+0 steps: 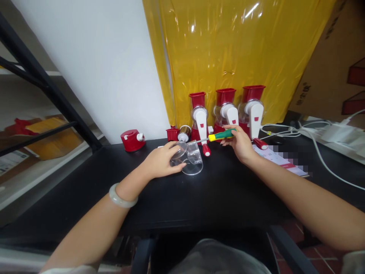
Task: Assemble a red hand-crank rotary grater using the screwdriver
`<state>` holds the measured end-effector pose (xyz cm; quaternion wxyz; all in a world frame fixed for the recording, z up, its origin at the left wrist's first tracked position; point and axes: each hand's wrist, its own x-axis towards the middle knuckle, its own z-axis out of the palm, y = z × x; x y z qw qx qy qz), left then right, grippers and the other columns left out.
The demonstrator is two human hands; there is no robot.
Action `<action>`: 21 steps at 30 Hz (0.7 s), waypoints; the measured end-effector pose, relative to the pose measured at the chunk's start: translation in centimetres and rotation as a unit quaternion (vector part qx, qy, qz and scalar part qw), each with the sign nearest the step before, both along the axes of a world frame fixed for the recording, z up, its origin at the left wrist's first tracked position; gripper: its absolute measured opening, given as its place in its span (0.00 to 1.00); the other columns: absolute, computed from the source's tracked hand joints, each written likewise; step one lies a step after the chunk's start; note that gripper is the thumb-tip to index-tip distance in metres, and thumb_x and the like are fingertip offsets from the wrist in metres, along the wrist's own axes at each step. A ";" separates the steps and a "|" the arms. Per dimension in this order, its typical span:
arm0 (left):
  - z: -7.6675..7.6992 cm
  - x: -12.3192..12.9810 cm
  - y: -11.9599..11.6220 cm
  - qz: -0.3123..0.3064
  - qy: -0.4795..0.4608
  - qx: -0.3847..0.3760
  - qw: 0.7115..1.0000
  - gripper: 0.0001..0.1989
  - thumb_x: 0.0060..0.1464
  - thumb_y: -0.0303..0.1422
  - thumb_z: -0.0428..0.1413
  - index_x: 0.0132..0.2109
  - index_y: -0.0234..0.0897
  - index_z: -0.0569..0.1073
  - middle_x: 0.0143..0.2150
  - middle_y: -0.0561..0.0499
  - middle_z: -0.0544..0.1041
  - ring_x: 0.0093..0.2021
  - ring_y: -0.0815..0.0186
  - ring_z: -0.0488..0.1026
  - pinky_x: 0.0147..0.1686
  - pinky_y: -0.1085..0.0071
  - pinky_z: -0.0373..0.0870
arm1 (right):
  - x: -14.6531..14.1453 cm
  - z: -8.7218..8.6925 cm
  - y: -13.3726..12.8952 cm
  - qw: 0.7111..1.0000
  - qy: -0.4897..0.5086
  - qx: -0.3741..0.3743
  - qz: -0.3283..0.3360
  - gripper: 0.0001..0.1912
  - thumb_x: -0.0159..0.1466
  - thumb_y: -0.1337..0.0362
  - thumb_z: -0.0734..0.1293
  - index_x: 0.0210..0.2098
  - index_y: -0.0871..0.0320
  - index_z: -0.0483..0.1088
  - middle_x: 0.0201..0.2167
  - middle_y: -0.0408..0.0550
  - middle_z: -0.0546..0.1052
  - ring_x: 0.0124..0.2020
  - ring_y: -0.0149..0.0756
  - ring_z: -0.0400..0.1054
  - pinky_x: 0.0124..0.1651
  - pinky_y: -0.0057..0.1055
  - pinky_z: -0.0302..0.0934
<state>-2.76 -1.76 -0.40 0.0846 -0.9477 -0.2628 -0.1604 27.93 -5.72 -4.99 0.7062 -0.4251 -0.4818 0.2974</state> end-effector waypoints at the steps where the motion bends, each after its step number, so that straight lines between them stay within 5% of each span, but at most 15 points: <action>1: 0.0 0.0 0.0 0.000 -0.001 -0.005 1.000 0.26 0.57 0.52 0.52 0.53 0.37 0.71 0.61 0.38 0.69 0.46 0.51 0.78 0.42 0.57 0.76 | 0.0 0.0 0.0 1.000 0.003 -0.002 0.002 0.14 0.61 0.54 0.62 0.43 0.54 0.67 0.23 0.40 0.72 0.23 0.33 0.70 0.28 0.32 0.66; 13: 0.3 0.2 0.3 -0.017 -0.017 -0.043 0.999 0.21 0.58 0.50 0.53 0.45 0.37 0.71 0.56 0.40 0.73 0.48 0.53 0.76 0.44 0.60 0.74 | -0.3 0.5 0.8 0.999 -0.020 -0.010 -0.038 0.23 0.58 0.40 0.66 0.40 0.51 0.64 0.19 0.36 0.68 0.19 0.31 0.67 0.23 0.30 0.63; 21: 0.3 0.0 1.3 -0.029 -0.032 -0.031 0.999 0.18 0.56 0.50 0.54 0.37 0.38 0.69 0.43 0.44 0.75 0.40 0.58 0.75 0.37 0.64 0.71 | -0.6 1.9 2.5 0.990 -0.022 -0.098 -0.094 0.19 0.65 0.45 0.58 0.30 0.53 0.65 0.14 0.39 0.65 0.16 0.34 0.65 0.20 0.31 0.60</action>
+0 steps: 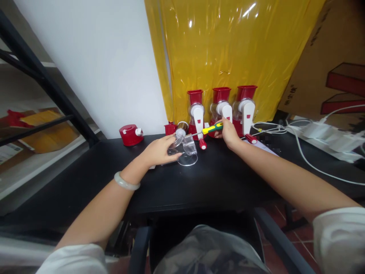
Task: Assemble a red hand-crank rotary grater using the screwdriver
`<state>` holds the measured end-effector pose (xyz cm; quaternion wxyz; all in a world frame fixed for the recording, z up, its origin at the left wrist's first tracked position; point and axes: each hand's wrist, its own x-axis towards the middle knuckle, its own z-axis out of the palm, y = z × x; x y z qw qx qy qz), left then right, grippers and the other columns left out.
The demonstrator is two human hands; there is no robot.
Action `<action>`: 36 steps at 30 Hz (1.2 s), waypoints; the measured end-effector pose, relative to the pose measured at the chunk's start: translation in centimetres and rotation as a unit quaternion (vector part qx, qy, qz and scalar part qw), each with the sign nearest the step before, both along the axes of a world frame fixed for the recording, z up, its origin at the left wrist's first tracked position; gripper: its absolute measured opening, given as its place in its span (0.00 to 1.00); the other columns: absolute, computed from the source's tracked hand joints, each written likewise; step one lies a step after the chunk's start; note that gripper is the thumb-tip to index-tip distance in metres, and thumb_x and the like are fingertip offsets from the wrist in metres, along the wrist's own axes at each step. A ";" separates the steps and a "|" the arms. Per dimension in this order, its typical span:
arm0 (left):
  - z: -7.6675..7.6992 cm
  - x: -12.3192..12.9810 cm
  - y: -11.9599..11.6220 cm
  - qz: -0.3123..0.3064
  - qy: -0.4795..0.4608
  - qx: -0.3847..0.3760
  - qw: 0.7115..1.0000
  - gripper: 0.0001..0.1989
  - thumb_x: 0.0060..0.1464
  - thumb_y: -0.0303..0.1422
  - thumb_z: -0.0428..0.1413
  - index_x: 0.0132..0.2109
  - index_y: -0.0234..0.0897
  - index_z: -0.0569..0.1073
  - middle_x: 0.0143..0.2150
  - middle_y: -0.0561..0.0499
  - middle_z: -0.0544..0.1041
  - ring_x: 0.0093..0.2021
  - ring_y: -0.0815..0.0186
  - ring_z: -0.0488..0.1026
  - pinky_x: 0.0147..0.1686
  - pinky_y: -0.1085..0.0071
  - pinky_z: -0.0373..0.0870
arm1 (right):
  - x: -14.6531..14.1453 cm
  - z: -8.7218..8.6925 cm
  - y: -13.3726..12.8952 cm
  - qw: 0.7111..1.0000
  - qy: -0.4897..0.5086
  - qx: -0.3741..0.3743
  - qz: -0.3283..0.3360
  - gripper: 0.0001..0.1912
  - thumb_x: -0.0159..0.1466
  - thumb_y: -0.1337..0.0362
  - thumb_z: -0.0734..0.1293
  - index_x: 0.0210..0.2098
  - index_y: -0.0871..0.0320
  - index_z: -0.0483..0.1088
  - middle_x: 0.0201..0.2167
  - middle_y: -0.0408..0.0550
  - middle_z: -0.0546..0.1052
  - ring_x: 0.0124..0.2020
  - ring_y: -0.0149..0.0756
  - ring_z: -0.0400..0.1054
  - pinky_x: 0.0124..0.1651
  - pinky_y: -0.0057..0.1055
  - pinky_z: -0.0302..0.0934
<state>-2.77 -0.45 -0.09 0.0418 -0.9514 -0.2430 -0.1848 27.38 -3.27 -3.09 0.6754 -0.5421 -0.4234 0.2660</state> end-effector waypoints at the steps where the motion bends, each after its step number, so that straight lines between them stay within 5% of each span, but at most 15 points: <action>1: 0.0 0.0 0.2 0.000 -0.004 -0.001 1.000 0.18 0.55 0.50 0.54 0.37 0.38 0.69 0.41 0.45 0.75 0.38 0.59 0.74 0.36 0.65 0.70 | -0.1 0.3 0.1 1.000 0.020 -0.019 0.004 0.16 0.65 0.49 0.58 0.31 0.53 0.65 0.15 0.40 0.67 0.17 0.34 0.66 0.20 0.31 0.61; 6: -0.2 -0.1 1.2 0.000 -0.052 -0.058 0.997 0.20 0.52 0.50 0.58 0.40 0.38 0.68 0.36 0.49 0.75 0.35 0.61 0.73 0.35 0.64 0.69 | -0.6 1.2 0.6 0.996 0.076 -0.053 0.006 0.07 0.60 0.62 0.58 0.32 0.54 0.66 0.18 0.41 0.70 0.19 0.33 0.68 0.21 0.28 0.63; 16: 0.0 0.7 4.1 -0.021 -0.144 -0.350 0.925 0.43 0.36 0.38 0.71 0.57 0.41 0.58 0.49 0.40 0.75 0.44 0.54 0.78 0.45 0.56 0.72 | 0.4 0.4 1.9 0.997 -0.048 0.013 -0.063 0.14 0.64 0.55 0.63 0.26 0.54 0.61 0.12 0.34 0.62 0.11 0.28 0.60 0.17 0.25 0.53; 22: -0.9 0.9 4.7 -0.011 -0.156 -0.318 0.935 0.35 0.35 0.40 0.72 0.46 0.39 0.62 0.50 0.40 0.75 0.48 0.52 0.76 0.46 0.56 0.72 | 0.4 -0.5 1.6 0.999 0.014 0.005 -0.037 0.14 0.65 0.51 0.60 0.29 0.54 0.62 0.12 0.34 0.63 0.13 0.30 0.62 0.18 0.25 0.57; 28: -1.4 -0.2 3.0 -0.020 -0.163 -0.287 0.944 0.33 0.45 0.42 0.67 0.55 0.39 0.64 0.51 0.42 0.77 0.50 0.53 0.76 0.51 0.55 0.69 | 0.1 -0.7 0.5 0.994 0.101 0.022 0.038 0.06 0.62 0.61 0.60 0.37 0.54 0.63 0.16 0.33 0.68 0.14 0.26 0.63 0.20 0.23 0.60; 36: -1.3 -0.2 2.4 0.008 -0.159 -0.264 0.951 0.36 0.46 0.46 0.66 0.58 0.39 0.64 0.50 0.43 0.77 0.48 0.54 0.76 0.49 0.58 0.69 | 0.0 -0.8 0.5 0.991 0.122 0.043 0.042 0.10 0.64 0.55 0.64 0.36 0.54 0.61 0.16 0.32 0.67 0.14 0.25 0.64 0.19 0.20 0.60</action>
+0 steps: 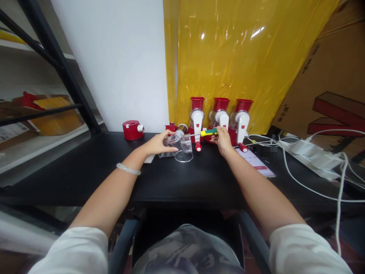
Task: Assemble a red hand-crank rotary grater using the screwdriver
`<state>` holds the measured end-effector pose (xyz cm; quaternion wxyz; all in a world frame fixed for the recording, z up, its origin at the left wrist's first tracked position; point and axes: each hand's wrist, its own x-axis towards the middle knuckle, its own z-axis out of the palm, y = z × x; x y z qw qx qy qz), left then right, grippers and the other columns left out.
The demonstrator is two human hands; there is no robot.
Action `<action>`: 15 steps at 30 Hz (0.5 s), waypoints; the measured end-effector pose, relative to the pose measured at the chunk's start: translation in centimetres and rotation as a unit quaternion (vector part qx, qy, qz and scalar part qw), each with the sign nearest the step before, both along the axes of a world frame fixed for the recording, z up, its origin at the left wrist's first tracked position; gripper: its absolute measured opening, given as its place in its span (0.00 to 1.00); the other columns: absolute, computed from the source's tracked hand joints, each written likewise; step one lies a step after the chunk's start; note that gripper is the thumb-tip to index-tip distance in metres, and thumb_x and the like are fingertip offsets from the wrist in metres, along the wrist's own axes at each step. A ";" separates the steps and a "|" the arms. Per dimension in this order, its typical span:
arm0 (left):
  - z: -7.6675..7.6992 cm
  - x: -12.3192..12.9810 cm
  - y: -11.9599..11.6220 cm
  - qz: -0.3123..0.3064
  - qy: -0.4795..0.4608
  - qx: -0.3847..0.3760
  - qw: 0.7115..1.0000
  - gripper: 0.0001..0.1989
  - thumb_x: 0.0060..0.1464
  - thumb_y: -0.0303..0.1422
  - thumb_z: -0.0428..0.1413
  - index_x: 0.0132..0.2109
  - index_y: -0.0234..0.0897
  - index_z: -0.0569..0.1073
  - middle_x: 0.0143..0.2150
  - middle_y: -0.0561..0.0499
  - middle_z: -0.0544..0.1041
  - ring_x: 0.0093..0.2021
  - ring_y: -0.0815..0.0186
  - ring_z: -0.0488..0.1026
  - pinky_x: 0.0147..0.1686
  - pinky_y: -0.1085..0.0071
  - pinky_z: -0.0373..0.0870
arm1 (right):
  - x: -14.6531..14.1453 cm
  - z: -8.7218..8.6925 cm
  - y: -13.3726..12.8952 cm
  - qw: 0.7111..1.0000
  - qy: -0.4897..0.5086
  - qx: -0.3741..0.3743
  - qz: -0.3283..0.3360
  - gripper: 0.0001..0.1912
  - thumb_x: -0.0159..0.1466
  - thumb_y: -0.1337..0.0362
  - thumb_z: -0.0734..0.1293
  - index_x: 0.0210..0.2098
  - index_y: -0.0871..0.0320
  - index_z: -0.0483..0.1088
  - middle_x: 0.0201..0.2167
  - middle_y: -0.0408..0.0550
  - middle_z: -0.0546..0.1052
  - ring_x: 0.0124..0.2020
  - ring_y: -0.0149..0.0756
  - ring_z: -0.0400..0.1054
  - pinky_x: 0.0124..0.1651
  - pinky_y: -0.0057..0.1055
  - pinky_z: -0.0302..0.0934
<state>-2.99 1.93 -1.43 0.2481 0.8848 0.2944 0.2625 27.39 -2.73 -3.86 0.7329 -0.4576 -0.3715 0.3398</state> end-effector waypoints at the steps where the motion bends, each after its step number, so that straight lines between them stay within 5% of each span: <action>1: 0.0 0.0 -0.1 0.004 -0.001 0.003 1.000 0.36 0.46 0.46 0.66 0.58 0.39 0.65 0.50 0.43 0.77 0.48 0.54 0.76 0.49 0.58 0.69 | -0.1 -0.1 0.1 1.000 0.009 0.003 0.000 0.11 0.64 0.55 0.64 0.35 0.53 0.60 0.16 0.32 0.67 0.14 0.24 0.63 0.19 0.20 0.61; 15: -0.1 0.2 -0.2 0.020 -0.005 0.012 1.000 0.36 0.45 0.45 0.67 0.58 0.40 0.66 0.50 0.44 0.77 0.47 0.55 0.76 0.49 0.59 0.69 | -0.5 -0.4 0.0 0.998 0.056 0.010 0.027 0.19 0.65 0.50 0.66 0.28 0.53 0.55 0.11 0.28 0.58 0.11 0.23 0.54 0.21 0.22 0.65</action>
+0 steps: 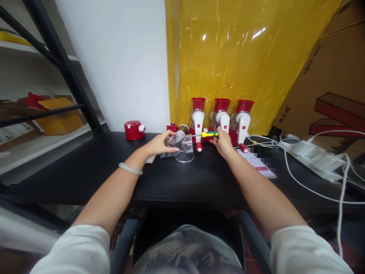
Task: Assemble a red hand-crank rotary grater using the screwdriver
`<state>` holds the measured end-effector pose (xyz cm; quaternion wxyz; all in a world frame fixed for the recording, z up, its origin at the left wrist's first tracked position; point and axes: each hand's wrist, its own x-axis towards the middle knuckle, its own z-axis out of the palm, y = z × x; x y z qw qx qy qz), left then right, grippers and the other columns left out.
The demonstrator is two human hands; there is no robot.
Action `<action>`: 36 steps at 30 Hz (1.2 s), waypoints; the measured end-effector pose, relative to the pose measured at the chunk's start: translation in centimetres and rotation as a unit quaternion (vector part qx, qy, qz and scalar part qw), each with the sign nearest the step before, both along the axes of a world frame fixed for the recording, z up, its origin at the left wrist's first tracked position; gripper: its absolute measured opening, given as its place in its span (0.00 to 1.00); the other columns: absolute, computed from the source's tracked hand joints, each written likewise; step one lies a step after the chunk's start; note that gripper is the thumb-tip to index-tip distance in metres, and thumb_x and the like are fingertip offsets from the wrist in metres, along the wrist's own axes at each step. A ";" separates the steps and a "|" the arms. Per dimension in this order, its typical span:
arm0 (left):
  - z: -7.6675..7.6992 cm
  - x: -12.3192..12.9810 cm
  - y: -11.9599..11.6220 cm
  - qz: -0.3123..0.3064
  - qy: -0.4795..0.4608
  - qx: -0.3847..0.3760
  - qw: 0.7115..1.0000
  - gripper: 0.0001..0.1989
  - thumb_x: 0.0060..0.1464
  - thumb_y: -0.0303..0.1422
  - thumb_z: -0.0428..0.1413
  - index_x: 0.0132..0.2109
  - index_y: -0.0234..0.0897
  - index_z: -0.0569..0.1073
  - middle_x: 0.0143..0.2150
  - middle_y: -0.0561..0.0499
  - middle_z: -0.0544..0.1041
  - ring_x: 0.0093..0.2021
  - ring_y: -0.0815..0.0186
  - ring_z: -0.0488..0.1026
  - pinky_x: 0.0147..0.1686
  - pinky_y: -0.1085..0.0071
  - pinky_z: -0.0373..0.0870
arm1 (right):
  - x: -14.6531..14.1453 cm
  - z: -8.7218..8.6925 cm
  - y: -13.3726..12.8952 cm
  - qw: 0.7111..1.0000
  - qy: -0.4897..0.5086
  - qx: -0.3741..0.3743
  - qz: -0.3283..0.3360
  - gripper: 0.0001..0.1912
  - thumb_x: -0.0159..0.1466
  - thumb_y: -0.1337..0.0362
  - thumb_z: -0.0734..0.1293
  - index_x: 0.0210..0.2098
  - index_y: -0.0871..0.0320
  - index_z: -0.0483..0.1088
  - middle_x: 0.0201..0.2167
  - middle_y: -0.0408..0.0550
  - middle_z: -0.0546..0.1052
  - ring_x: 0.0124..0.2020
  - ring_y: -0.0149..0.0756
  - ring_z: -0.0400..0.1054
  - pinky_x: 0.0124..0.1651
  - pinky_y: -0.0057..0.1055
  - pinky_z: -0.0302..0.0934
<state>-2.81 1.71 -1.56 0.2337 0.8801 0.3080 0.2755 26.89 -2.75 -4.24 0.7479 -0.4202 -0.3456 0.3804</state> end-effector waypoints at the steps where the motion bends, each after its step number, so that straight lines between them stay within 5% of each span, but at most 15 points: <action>1: 0.0 0.0 0.0 -0.001 -0.001 -0.001 1.000 0.36 0.45 0.45 0.67 0.58 0.40 0.66 0.50 0.44 0.77 0.47 0.55 0.76 0.49 0.59 0.69 | 0.1 -0.1 0.1 1.000 -0.001 -0.001 -0.001 0.19 0.65 0.50 0.66 0.28 0.53 0.55 0.11 0.28 0.58 0.11 0.23 0.54 0.21 0.22 0.65; 15: -0.2 -0.1 0.2 -0.017 -0.009 0.009 1.000 0.34 0.44 0.43 0.67 0.57 0.40 0.67 0.50 0.43 0.77 0.48 0.54 0.76 0.50 0.57 0.69 | -0.1 0.1 -0.3 0.998 -0.049 0.020 -0.015 0.22 0.62 0.45 0.66 0.29 0.52 0.52 0.09 0.26 0.53 0.10 0.23 0.49 0.22 0.24 0.66; 25: -0.1 0.0 0.1 -0.014 -0.006 -0.004 1.000 0.36 0.44 0.43 0.67 0.59 0.40 0.66 0.51 0.42 0.77 0.50 0.54 0.75 0.51 0.56 0.68 | 0.6 -0.7 0.6 0.997 -0.065 0.016 -0.032 0.14 0.66 0.54 0.62 0.28 0.52 0.57 0.08 0.29 0.56 0.08 0.25 0.53 0.22 0.27 0.67; 36: -0.1 -0.1 0.2 -0.015 -0.003 0.000 1.000 0.36 0.45 0.43 0.67 0.59 0.41 0.65 0.52 0.42 0.76 0.50 0.53 0.75 0.52 0.55 0.68 | 0.6 -0.4 0.1 0.992 -0.104 -0.026 -0.071 0.21 0.62 0.42 0.63 0.28 0.52 0.60 0.09 0.31 0.57 0.08 0.28 0.54 0.20 0.30 0.67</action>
